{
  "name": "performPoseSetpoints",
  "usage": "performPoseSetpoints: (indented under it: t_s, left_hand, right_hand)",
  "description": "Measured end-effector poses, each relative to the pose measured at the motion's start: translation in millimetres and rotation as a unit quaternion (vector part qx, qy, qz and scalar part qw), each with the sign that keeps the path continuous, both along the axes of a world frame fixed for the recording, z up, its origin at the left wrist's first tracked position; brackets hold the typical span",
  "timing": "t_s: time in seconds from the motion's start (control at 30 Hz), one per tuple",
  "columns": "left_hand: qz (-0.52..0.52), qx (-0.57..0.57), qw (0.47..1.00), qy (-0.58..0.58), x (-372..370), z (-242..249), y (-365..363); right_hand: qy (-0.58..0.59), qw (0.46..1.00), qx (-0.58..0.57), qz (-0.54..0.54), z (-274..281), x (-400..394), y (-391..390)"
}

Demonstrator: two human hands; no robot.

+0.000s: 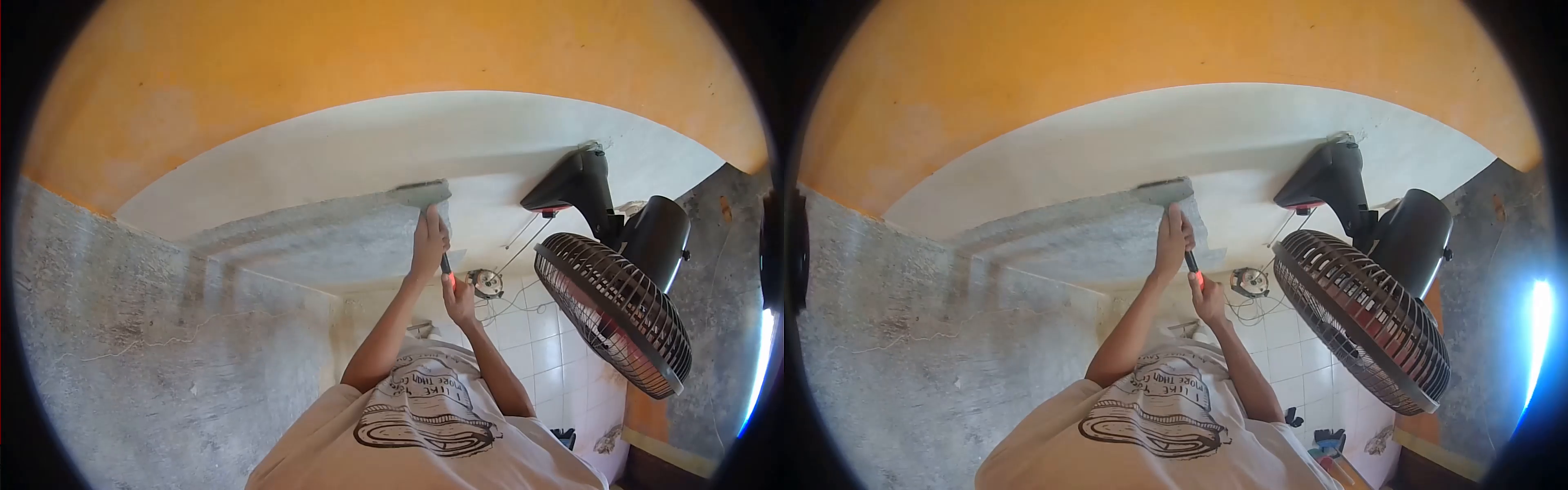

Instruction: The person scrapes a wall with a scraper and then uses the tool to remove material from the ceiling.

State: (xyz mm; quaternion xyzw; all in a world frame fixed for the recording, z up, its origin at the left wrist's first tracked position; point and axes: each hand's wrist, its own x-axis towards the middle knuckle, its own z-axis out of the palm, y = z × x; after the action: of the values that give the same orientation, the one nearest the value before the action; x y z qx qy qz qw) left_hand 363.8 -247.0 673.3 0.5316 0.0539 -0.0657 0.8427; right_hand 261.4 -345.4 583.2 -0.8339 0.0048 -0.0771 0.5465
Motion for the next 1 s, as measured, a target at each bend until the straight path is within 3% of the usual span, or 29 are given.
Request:
performPoseSetpoints:
  t_s: [0.1, 0.2, 0.3, 0.47, 0.57, 0.7, 0.8, 1.0]
  left_hand:
    - [0.006, 0.044, 0.996, -0.072, 2.1, 60.2, 2.9]
    - [-0.003, 0.045, 0.995, -0.094, 2.6, 48.3, 7.5]
    - [0.016, 0.036, 0.998, -0.041, -10.2, -10.0, 2.4]
    - [0.03, 0.047, 0.998, -0.007, -8.5, 4.6, 2.8]
    - [0.014, 0.013, 1.0, 0.003, -6.6, 8.0, 5.3]
    - [0.018, 0.047, 0.998, 0.026, -6.5, -19.1, -3.1]
    - [0.014, 0.033, 0.999, 0.013, -5.3, 18.8, -1.1]
    - [-0.013, 0.002, 1.0, 0.009, -3.0, -10.0, -2.1]
  right_hand:
    - [0.0, 1.0, 0.015, 0.003, 11.2, 14.1, 11.1]
    - [-0.011, 1.0, 0.025, 0.005, 24.4, 13.3, 15.6]
    - [0.001, 1.0, 0.006, 0.006, 0.2, -0.1, 8.5]
    - [0.022, 1.0, 0.007, 0.005, -29.2, -2.2, 8.2]
    - [0.047, 0.999, -0.013, 0.007, -2.3, -5.4, 6.2]
    - [0.049, 0.999, -0.02, -0.003, -10.9, -10.5, 1.8]
    - [0.002, 0.999, -0.046, -0.019, -7.7, -5.5, 3.3]
    - [0.041, 0.998, -0.043, -0.008, -2.4, -7.9, -2.7]
